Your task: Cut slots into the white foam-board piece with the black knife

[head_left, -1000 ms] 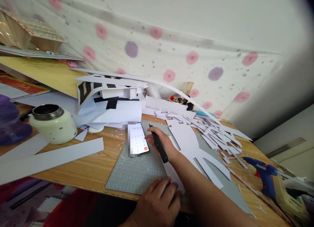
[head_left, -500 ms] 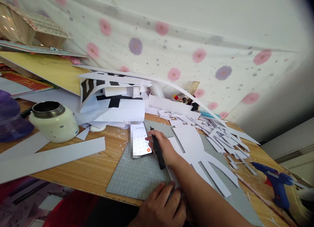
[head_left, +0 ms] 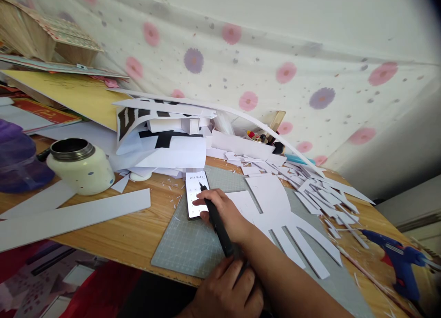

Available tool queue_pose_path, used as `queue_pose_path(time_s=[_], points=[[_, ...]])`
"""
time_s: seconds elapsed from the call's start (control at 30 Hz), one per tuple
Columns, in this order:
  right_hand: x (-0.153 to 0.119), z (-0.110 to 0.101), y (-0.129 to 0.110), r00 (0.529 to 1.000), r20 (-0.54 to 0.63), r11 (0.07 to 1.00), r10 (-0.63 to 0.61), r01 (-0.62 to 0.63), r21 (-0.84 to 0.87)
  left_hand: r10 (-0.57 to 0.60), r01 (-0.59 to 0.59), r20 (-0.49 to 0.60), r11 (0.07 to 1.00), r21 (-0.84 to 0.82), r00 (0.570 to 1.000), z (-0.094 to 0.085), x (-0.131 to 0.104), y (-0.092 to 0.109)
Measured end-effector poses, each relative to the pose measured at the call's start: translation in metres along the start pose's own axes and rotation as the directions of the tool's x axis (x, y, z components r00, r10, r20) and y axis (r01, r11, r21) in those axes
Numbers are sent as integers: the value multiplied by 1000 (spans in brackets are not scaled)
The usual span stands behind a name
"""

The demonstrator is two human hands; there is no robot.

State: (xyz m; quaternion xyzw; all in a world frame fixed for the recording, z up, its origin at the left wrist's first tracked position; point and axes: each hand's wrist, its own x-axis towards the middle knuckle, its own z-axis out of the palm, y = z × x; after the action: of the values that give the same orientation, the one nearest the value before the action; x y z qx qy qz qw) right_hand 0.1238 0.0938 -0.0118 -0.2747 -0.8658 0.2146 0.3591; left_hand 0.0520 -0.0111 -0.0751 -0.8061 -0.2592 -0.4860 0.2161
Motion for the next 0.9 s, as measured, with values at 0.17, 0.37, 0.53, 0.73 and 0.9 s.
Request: queue_pose_path(time_s=[0.17, 0.37, 0.53, 0.73, 0.9], points=[[1, 2, 1, 999, 29, 999, -22, 23, -24, 4, -4, 10, 1000, 6, 1000, 0, 1, 0], [0, -2, 2, 998, 39, 995, -58, 61, -82, -12, 12, 18, 1000, -5, 1000, 0, -2, 2], [-3, -6, 1, 998, 2, 996, -60, 60, -69, -11, 11, 16, 1000, 3, 1000, 1, -3, 2], [-3, -4, 7, 999, -51, 997, 1, -5, -71, 15, -15, 2, 1000, 11, 1000, 1, -4, 0], [-1, -2, 9, 994, -65, 995, 85, -88, -46, 24, -24, -7, 1000, 14, 1000, 2, -4, -1]])
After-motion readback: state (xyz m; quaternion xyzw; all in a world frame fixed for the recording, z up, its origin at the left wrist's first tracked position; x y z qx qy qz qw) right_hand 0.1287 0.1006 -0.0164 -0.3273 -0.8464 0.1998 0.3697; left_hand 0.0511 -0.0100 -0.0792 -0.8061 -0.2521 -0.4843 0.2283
